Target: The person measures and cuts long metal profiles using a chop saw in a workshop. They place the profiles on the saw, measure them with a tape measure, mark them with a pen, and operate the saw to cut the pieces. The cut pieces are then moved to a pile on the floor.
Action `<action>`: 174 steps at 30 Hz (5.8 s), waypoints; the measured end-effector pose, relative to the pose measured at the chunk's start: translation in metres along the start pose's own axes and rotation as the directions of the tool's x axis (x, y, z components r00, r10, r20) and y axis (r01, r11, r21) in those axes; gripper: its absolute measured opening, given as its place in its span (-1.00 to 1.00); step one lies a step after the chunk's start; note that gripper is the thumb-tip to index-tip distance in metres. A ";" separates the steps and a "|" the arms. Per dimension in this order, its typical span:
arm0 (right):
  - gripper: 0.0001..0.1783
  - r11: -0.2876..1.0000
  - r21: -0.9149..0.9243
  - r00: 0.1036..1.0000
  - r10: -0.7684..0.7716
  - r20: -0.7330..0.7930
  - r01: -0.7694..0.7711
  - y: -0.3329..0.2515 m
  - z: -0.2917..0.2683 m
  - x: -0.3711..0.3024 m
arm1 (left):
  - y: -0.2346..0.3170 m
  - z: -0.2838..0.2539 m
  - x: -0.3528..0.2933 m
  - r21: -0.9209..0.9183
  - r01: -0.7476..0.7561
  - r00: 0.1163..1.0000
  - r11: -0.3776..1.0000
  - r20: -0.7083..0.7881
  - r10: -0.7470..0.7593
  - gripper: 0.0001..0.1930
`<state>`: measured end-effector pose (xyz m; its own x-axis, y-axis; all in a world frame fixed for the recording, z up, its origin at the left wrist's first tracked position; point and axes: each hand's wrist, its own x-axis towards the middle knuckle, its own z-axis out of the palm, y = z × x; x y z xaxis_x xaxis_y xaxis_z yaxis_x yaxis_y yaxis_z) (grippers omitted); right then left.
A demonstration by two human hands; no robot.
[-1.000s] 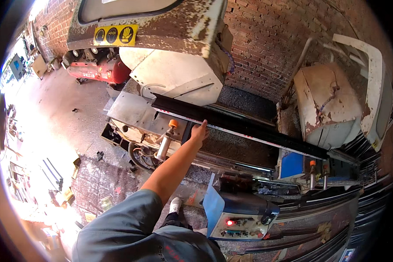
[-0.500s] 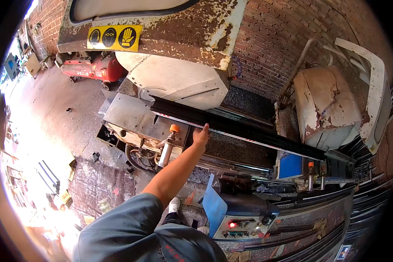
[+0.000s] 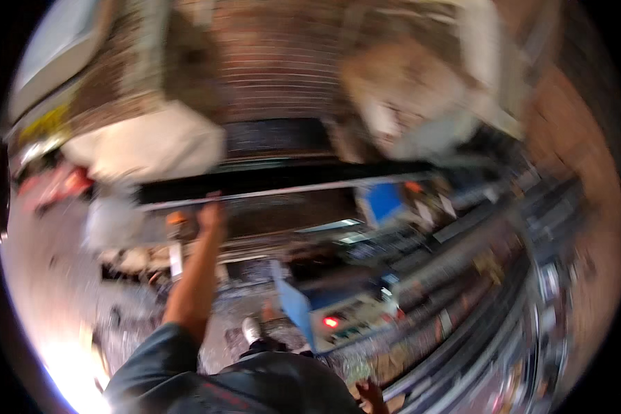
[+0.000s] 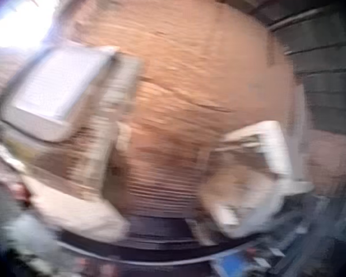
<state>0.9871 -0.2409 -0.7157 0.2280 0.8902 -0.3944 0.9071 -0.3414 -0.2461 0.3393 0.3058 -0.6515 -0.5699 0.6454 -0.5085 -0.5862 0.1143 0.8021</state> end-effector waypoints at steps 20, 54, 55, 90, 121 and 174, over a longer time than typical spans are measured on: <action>-0.46 0.887 0.454 0.903 0.260 -0.341 -0.084 -0.134 -0.057 0.156 | -0.002 0.035 0.017 -0.048 0.187 0.956 0.981 0.240 -0.171 -0.53; -0.52 0.959 0.101 0.941 0.281 -0.187 -0.266 -0.182 -0.072 0.194 | 0.018 0.048 0.001 0.053 0.204 0.959 0.978 0.192 -0.210 -0.56; -0.47 0.955 0.218 0.961 0.236 -0.146 -0.202 -0.181 -0.074 0.192 | 0.022 0.044 0.003 0.057 0.195 0.957 0.979 0.206 -0.203 -0.56; -0.80 0.880 -0.130 0.835 -0.475 -0.278 0.458 -0.142 -0.104 0.190 | 0.030 0.167 -0.079 0.594 -0.591 0.523 -0.546 0.797 0.302 0.21; -0.45 0.843 0.239 0.874 -0.444 -0.195 0.482 -0.052 0.052 0.225 | 0.018 0.186 -0.065 0.610 -0.551 0.533 -0.569 0.783 0.322 0.04; -0.04 0.960 -0.135 0.970 -0.240 0.047 0.244 -0.119 -0.094 0.176 | -0.294 -0.514 -0.489 0.965 -0.067 0.946 0.254 0.143 -0.291 -0.55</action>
<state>0.9524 -0.0157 -0.6726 -0.0129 0.9308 -0.3653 0.9744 -0.0702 -0.2134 0.4941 -0.4318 -0.8002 -0.2864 0.6852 -0.6697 0.4450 0.7142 0.5403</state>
